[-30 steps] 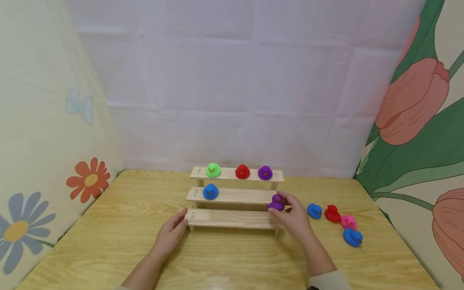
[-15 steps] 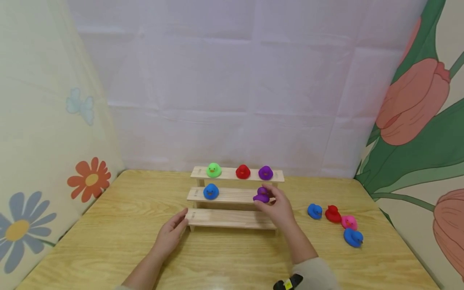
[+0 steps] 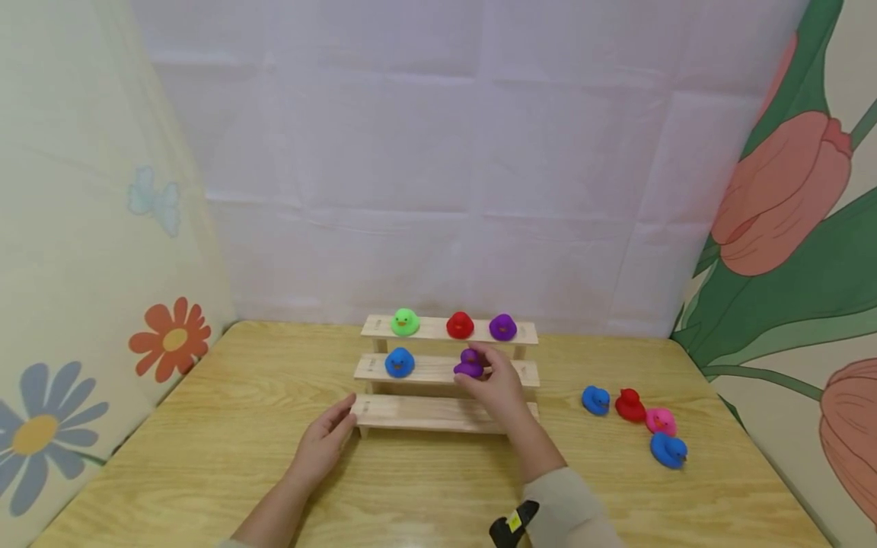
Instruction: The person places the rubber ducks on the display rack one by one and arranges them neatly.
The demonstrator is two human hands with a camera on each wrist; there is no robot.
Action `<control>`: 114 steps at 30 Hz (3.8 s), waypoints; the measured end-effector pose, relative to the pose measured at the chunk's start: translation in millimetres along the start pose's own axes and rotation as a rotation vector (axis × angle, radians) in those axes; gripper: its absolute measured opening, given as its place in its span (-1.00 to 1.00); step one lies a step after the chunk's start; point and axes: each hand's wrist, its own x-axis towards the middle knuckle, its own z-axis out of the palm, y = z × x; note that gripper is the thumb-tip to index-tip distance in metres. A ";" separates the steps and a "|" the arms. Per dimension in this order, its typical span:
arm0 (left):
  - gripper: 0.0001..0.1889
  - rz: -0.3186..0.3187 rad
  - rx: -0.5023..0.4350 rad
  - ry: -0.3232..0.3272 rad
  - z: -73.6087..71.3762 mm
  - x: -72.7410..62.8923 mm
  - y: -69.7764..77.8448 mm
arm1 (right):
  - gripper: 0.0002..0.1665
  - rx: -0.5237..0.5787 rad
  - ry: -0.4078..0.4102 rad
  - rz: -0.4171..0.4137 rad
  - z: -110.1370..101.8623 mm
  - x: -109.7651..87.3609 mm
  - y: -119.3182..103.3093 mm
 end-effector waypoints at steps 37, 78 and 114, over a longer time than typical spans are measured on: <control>-0.51 0.000 0.018 0.003 0.0 0.6 -2.0 | -0.37 -0.074 0.005 -0.054 17.3 2.7 6.0; -0.52 -0.008 -0.001 0.003 0.3 2.7 -2.1 | -0.35 -0.023 -0.008 0.020 5.8 -2.5 9.8; -0.51 0.023 0.016 -0.004 -1.9 1.5 -3.0 | -0.40 -0.062 0.122 0.103 -72.7 -29.8 43.3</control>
